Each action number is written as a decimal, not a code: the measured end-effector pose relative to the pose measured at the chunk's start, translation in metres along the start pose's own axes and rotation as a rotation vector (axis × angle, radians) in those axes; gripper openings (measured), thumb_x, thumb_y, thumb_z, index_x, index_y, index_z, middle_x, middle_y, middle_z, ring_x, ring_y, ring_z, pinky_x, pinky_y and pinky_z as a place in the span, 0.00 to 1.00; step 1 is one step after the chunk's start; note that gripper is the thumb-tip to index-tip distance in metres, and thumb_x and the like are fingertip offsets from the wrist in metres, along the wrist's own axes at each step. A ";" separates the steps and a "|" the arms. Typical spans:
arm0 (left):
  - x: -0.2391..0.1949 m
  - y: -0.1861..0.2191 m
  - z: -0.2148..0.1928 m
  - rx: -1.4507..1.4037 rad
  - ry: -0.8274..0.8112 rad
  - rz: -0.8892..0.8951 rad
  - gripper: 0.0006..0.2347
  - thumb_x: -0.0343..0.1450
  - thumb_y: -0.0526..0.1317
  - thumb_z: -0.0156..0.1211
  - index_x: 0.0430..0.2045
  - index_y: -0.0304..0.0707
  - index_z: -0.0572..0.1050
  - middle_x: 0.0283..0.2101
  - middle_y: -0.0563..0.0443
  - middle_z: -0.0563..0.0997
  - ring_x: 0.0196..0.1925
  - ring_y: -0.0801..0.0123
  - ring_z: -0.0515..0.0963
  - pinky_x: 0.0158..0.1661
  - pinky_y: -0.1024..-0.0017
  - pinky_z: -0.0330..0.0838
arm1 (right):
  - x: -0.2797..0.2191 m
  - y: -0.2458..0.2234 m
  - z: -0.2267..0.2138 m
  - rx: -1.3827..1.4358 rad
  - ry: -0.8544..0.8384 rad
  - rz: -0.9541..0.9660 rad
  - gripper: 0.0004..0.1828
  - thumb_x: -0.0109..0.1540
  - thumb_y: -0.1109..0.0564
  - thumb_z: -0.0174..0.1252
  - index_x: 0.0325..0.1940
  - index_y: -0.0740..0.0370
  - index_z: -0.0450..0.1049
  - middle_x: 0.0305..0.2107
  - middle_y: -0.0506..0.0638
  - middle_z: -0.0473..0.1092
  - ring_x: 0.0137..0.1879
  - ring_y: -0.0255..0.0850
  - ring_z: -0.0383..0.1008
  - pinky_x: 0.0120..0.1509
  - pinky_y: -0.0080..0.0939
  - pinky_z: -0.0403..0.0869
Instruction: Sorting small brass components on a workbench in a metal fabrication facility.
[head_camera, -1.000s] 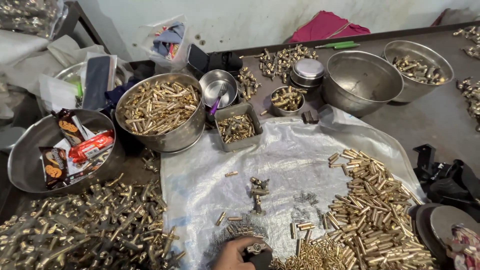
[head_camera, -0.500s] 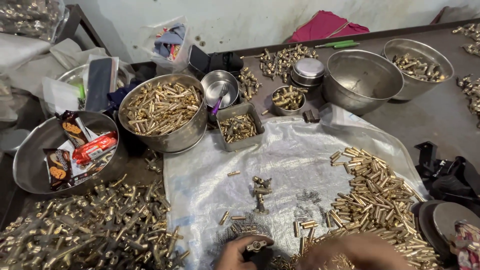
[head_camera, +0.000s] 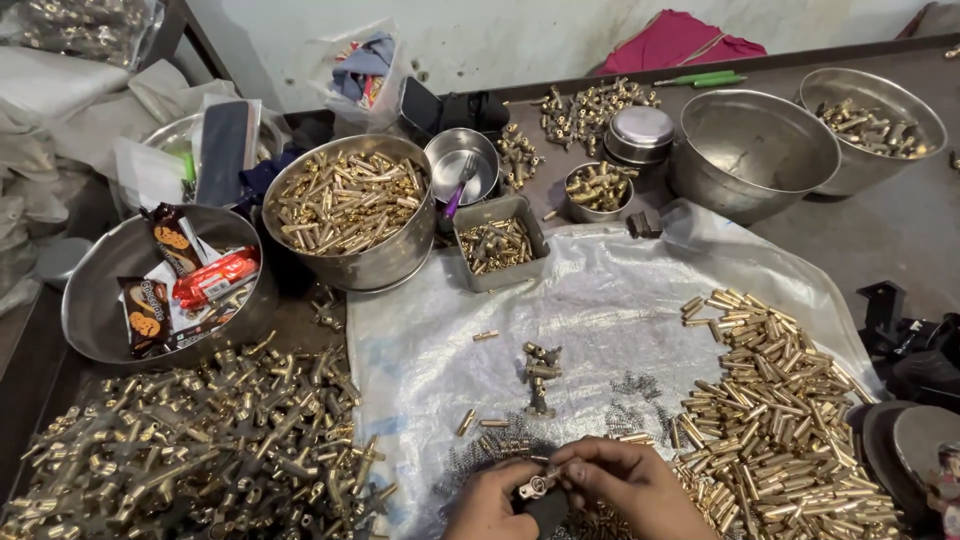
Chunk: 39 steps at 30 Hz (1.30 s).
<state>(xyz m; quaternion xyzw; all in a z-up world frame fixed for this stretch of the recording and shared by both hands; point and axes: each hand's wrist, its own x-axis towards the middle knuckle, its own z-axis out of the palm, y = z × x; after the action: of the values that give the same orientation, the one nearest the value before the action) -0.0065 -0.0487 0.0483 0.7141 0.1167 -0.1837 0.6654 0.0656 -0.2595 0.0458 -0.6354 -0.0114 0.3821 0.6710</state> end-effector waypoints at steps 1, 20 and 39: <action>0.001 -0.003 0.000 0.018 -0.008 0.032 0.14 0.64 0.35 0.70 0.44 0.36 0.83 0.44 0.49 0.83 0.51 0.71 0.83 0.52 0.76 0.73 | 0.000 0.000 0.001 0.018 0.012 0.033 0.12 0.61 0.61 0.63 0.47 0.68 0.84 0.29 0.50 0.79 0.35 0.36 0.75 0.41 0.37 0.73; 0.036 -0.101 0.005 -0.346 -0.394 0.168 0.13 0.65 0.34 0.69 0.44 0.37 0.81 0.39 0.58 0.86 0.41 0.81 0.83 0.45 0.82 0.75 | -0.029 -0.045 0.026 -0.690 -0.096 -0.380 0.07 0.57 0.60 0.68 0.39 0.63 0.83 0.34 0.47 0.79 0.44 0.38 0.81 0.51 0.40 0.77; 0.022 -0.038 -0.016 -0.564 -0.099 -0.220 0.20 0.73 0.52 0.52 0.28 0.30 0.80 0.19 0.52 0.75 0.17 0.73 0.74 0.15 0.77 0.58 | -0.042 -0.017 -0.076 -1.332 0.597 -0.097 0.15 0.57 0.48 0.64 0.47 0.45 0.84 0.42 0.42 0.77 0.42 0.46 0.81 0.46 0.45 0.79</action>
<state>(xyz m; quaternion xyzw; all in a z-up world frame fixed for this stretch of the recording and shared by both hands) -0.0010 -0.0312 0.0053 0.4744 0.2074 -0.2495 0.8184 0.0820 -0.3441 0.0655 -0.9846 -0.0863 0.0747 0.1327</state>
